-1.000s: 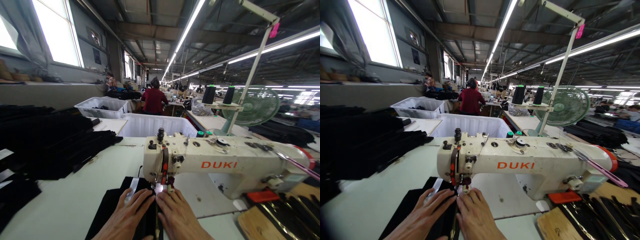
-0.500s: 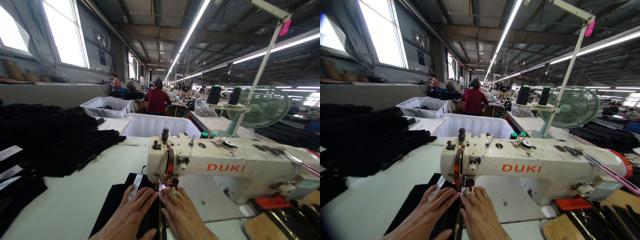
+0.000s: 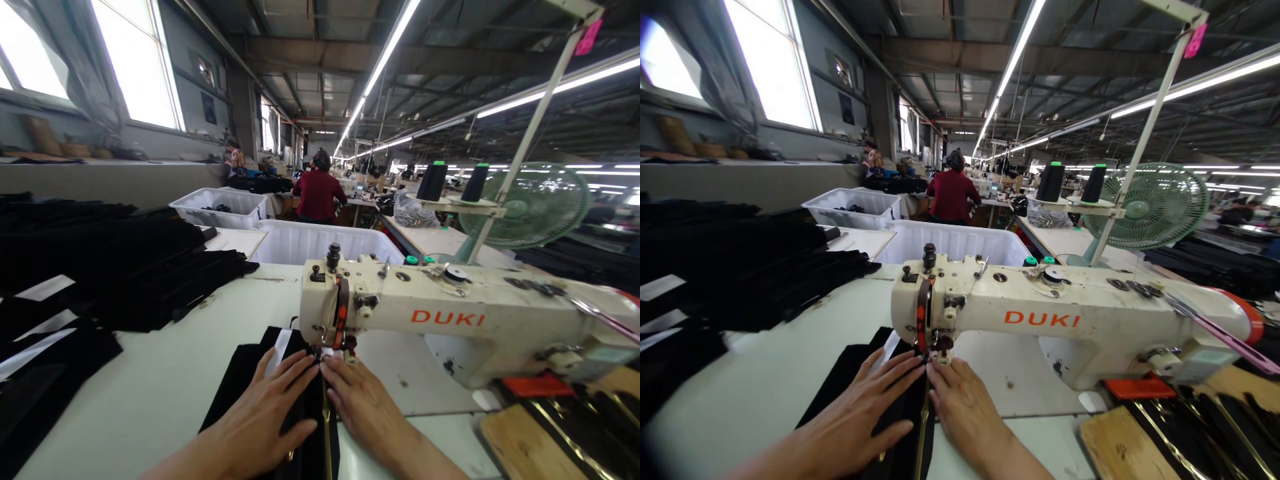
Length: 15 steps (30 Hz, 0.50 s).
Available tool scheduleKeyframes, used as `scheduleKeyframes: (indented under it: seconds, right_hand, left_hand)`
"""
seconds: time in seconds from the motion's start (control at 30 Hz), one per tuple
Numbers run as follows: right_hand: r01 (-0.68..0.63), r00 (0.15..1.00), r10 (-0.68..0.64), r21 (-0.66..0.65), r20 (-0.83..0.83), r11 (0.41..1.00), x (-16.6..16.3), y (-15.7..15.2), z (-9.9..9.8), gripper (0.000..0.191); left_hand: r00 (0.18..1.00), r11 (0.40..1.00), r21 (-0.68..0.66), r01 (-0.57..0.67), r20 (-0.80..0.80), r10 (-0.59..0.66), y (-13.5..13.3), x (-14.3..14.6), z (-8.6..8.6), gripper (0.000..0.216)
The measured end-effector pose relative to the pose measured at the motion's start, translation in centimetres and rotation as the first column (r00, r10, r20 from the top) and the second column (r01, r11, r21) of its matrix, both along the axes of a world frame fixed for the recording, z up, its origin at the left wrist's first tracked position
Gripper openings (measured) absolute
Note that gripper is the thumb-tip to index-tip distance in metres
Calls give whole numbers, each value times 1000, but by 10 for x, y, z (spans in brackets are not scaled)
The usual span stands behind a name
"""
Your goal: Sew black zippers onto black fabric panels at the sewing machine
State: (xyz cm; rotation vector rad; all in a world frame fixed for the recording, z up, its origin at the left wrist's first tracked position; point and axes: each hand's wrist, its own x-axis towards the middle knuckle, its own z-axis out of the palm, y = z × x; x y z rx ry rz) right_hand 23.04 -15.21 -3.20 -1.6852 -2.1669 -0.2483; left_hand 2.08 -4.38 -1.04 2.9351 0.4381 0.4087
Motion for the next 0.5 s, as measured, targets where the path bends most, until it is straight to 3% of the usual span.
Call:
scheduleKeyframes:
  seconds: [0.1,0.2,0.27,0.33,0.4,0.47,0.5]
  right_hand:
    - [26,991,-34,-67,-126,997,-8,-24,14,49]
    - [27,982,-37,-57,-184,998,-20,-65,13,63]
    - [-45,993,45,2,-107,999,-30,-91,2,65]
    - [-89,996,87,101,31,991,-41,-108,-13,56]
    - [-70,995,54,209,82,975,-53,-115,-23,45]
    - [-29,997,47,248,-69,968,-63,-114,-23,36]
    - [1,976,50,236,-211,972,-66,-113,-20,33]
  left_hand:
    - [1000,998,58,-6,-25,7,-21,-12,4,58]
    - [998,980,187,65,-18,-63,-56,-31,-6,71]
    - [992,950,298,99,41,-117,-76,-42,-22,73]
    - [986,943,313,117,75,-147,-87,-50,-35,75]
    - [984,975,191,112,116,-136,-88,-55,-37,69]
    - [980,998,-56,19,197,-8,-83,-60,-27,50]
    - [966,977,-200,-74,228,119,-80,-62,-18,41]
